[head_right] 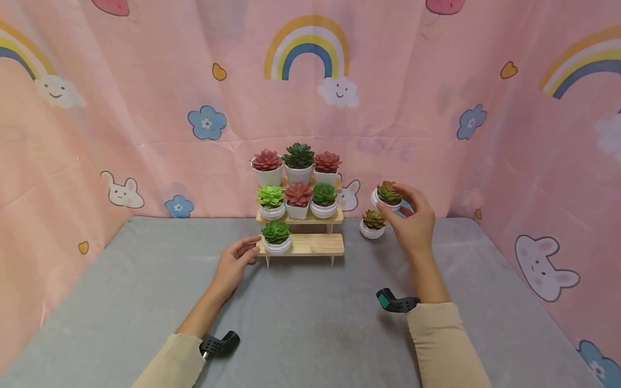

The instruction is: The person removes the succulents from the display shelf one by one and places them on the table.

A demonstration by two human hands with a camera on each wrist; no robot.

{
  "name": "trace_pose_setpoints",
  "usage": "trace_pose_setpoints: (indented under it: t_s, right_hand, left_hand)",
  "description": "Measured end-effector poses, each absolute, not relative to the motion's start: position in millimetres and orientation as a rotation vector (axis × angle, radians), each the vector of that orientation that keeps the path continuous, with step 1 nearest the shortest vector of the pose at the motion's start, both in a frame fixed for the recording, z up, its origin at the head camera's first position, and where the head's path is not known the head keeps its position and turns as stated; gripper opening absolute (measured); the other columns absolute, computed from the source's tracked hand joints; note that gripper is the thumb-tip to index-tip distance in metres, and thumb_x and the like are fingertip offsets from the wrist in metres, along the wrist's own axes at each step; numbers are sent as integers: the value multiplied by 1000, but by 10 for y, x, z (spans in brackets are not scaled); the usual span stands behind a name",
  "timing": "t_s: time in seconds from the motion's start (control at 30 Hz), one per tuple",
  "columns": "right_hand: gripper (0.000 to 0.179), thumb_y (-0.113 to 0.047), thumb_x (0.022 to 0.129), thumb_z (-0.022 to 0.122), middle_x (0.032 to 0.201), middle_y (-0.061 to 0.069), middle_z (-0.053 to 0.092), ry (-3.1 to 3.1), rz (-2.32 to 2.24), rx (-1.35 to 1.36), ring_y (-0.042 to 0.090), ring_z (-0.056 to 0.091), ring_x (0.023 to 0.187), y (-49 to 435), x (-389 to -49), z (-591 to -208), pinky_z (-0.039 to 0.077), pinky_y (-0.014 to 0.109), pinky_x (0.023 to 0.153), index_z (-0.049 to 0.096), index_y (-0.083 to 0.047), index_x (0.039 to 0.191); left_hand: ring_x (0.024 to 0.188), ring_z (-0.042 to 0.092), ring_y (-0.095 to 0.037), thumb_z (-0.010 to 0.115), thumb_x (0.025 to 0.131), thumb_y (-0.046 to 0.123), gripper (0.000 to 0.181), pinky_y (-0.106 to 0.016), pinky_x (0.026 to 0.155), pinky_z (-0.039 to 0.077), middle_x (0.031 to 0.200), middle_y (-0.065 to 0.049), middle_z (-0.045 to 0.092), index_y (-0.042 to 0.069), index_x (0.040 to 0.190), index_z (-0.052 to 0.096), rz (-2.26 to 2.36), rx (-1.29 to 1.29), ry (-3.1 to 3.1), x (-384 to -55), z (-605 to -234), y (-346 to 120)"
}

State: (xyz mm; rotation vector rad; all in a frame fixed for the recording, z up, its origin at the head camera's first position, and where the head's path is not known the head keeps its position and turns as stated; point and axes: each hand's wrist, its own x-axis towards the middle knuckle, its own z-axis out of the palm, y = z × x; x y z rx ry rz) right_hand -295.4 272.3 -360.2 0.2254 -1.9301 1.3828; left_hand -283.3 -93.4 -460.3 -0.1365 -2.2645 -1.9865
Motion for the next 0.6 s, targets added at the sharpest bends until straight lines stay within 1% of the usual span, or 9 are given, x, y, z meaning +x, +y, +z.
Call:
trace_pose_setpoints:
  t_s: [0.1,0.2,0.3,0.4,0.5,0.6]
  right_hand:
    - [48,4,82,79,122,-7,68,-1938,1396,153,-2,60,107,2869,-3082,-3742,50,8,81,66,-1,128]
    - [49,2,82,79,123,-9,66,-1944,1406,112,-2,59,110,2945,-3130,-3822,49,8,81,66,-4,130]
    - [50,3,82,79,124,-10,66,-1946,1422,91,-1,59,111,2994,-3155,-3889,50,8,81,65,-2,130]
    - [50,3,83,78,125,-9,65,-1958,1441,40,0,60,112,3031,-3177,-3948,50,8,82,65,-1,131]
    - [50,2,83,78,129,-5,65,-1986,1446,-30,5,61,117,3061,-3197,-4003,49,8,84,64,0,131]
    - [51,1,84,78,134,5,65,-2026,1434,-77,12,60,124,3073,-3198,-4040,49,9,87,64,-1,132]
  left_hand:
    - [97,66,-7,65,97,12,31,-31,85,56,124,-19,71,7,127,68,-1988,-134,-2269,-2837,-4608,-936]
    - [96,65,-7,65,98,14,31,-32,86,56,124,-18,71,7,128,68,-1986,-132,-2274,-2838,-4610,-940]
    - [95,65,-7,64,98,13,31,-32,85,56,124,-19,71,6,128,68,-1989,-129,-2272,-2841,-4611,-941]
    - [94,65,-5,64,98,13,31,-28,83,56,123,-19,71,6,127,68,-1992,-132,-2270,-2845,-4617,-941]
    - [93,65,-5,64,98,12,30,-26,82,55,123,-19,71,6,127,68,-2000,-130,-2269,-2848,-4622,-943]
    - [94,65,-6,64,97,12,30,-26,82,55,123,-19,71,6,127,68,-2003,-131,-2267,-2851,-4627,-944]
